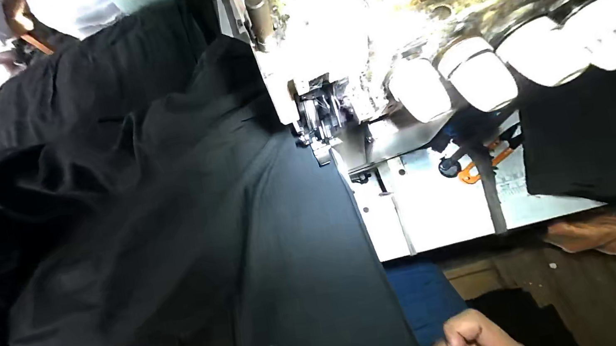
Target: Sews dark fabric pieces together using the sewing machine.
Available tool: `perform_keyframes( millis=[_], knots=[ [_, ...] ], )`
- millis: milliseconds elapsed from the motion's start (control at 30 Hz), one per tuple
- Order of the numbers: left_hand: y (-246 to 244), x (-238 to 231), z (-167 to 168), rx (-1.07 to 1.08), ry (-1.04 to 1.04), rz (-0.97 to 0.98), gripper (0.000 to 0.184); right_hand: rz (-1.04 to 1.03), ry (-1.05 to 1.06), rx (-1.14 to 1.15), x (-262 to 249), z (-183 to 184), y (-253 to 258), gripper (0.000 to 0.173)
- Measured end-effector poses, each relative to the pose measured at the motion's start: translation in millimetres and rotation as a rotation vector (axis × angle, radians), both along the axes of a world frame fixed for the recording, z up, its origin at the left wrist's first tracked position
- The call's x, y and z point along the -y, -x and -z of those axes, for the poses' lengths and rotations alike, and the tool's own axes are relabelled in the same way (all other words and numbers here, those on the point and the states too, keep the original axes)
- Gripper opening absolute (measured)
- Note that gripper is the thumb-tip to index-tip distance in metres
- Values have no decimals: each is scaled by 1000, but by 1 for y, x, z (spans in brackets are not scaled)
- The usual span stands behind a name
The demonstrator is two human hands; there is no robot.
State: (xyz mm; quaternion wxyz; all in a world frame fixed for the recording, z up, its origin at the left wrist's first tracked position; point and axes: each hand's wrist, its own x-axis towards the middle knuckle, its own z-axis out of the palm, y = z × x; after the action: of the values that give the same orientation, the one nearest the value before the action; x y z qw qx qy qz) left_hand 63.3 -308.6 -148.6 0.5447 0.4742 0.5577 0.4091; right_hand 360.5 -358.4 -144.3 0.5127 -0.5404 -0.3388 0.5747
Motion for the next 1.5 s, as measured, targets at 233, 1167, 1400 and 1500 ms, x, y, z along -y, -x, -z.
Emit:
perform_keyframes(
  millis=[233, 1167, 1400, 1500],
  knots=[
    [-20, -55, -21, -24, -214, -41, 31, 78, -140, 59, -47, -1, 4, 33],
    [-63, -127, -6, 202, -26, -372, 13, 79, -337, 256, -134, -2, 36, 14],
    [-62, -58, -36, 445, 57, 904, 76, 140, -170, 84, -153, -2, 58, 17],
    [-77, -173, -97, 159, -539, 455, 36, 125, -150, -10, -152, -3, 64, 14]
  ],
)
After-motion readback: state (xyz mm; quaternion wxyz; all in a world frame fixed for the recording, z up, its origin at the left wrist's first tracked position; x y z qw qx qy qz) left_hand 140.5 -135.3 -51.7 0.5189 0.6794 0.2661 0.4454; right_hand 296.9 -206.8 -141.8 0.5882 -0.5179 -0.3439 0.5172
